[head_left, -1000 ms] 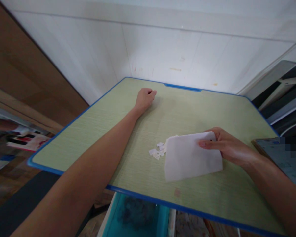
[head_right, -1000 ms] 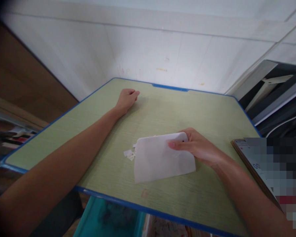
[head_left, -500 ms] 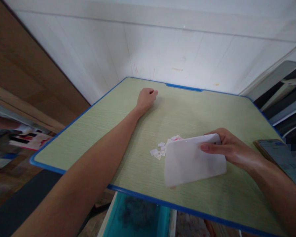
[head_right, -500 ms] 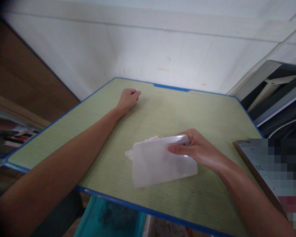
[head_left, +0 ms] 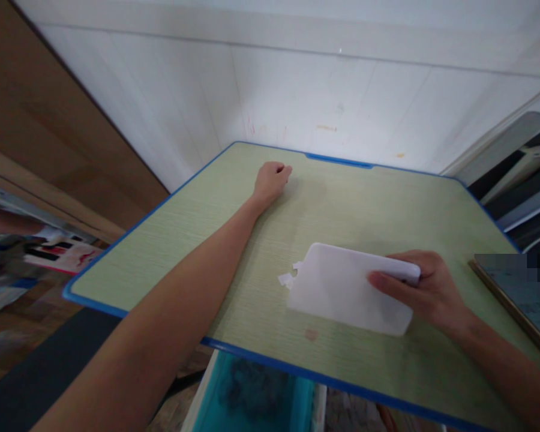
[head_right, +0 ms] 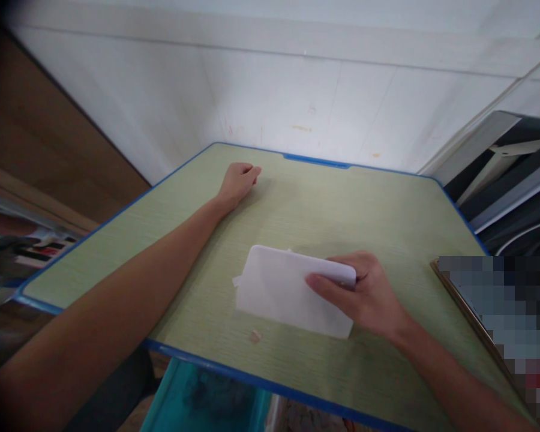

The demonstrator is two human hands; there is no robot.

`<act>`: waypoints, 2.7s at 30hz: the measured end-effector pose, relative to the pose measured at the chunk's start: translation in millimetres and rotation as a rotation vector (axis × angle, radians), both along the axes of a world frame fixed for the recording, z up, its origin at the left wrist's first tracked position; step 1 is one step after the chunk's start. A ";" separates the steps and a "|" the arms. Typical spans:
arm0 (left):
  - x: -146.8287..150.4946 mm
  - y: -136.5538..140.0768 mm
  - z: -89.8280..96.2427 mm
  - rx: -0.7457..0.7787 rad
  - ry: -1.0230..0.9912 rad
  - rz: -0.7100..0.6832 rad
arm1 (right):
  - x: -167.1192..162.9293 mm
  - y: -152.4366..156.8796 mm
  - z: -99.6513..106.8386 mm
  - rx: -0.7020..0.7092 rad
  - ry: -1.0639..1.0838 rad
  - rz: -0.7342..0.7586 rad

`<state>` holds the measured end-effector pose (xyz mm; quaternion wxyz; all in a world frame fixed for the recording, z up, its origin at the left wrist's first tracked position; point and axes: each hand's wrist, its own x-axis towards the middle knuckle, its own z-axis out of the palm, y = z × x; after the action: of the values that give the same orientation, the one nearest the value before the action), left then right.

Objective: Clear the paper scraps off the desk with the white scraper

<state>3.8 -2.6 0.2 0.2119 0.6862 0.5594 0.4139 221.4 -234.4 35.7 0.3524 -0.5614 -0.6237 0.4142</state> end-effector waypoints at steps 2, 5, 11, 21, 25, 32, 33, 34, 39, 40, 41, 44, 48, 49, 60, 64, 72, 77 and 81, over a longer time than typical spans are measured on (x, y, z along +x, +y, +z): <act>0.0 0.1 -0.4 0.007 -0.002 0.004 | -1.6 -2.5 -1.3 0.063 -0.055 0.057; 0.3 -0.2 -1.0 0.014 -0.008 0.009 | -6.5 -6.8 -3.3 0.138 -0.117 0.117; 0.6 -0.3 -1.5 0.025 -0.014 0.011 | -19.4 -15.1 -4.3 0.169 -0.139 0.223; 0.5 -0.8 -0.9 0.002 -0.019 0.017 | -38.4 -27.5 -1.8 0.232 -0.207 0.269; 0.3 -0.9 -0.7 -0.003 -0.004 0.029 | -38.5 -34.2 1.8 0.230 -0.194 0.281; 0.8 -0.8 -0.7 -0.006 0.010 0.035 | -12.1 -15.2 6.7 0.006 0.175 0.000; 0.9 -0.7 -0.6 -0.009 0.011 0.038 | -3.3 -7.9 7.2 -0.002 0.252 -0.134; 1.0 -0.7 -0.6 -0.013 0.013 0.038 | 6.7 -0.4 7.7 -0.013 0.308 -0.249; 0.7 -0.9 0.0 -0.006 0.034 0.021 | 52.6 23.1 11.6 0.005 0.315 -0.417; 0.6 -1.1 0.0 -0.006 0.036 0.021 | 57.4 24.0 12.5 -0.004 0.302 -0.405; 0.6 -1.3 0.1 -0.006 0.035 0.022 | 60.4 24.1 13.3 -0.028 0.286 -0.381; 0.6 -1.9 -0.3 0.000 0.020 0.015 | 62.1 22.5 15.4 -0.135 0.209 -0.249; 0.9 -1.4 -1.5 0.005 0.002 0.021 | 63.3 22.8 16.8 -0.146 0.167 -0.175; 0.9 -1.2 -1.6 0.000 0.003 0.024 | 64.1 23.3 16.8 -0.126 0.179 -0.191; 1.0 -1.1 -0.9 -0.006 0.019 0.027 | 59.4 21.1 23.7 -0.164 0.169 -0.117; 1.1 -1.1 -1.0 -0.007 0.012 0.019 | 61.7 20.4 22.7 -0.192 0.179 -0.041; 1.1 -3.3 0.3 -0.014 0.019 0.024 | 65.1 17.5 16.4 -0.220 0.014 0.107; 1.3 -3.1 -0.3 -0.011 0.003 0.023 | 66.6 18.5 16.9 -0.207 0.014 0.305; 0.6 -1.9 -0.9 -0.012 -0.001 0.019 | 67.4 18.0 16.6 -0.197 0.120 0.259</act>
<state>4.4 -4.5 -0.6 0.2123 0.6795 0.5680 0.4129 288.8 -216.4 52.2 0.2759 -0.4826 -0.6251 0.5479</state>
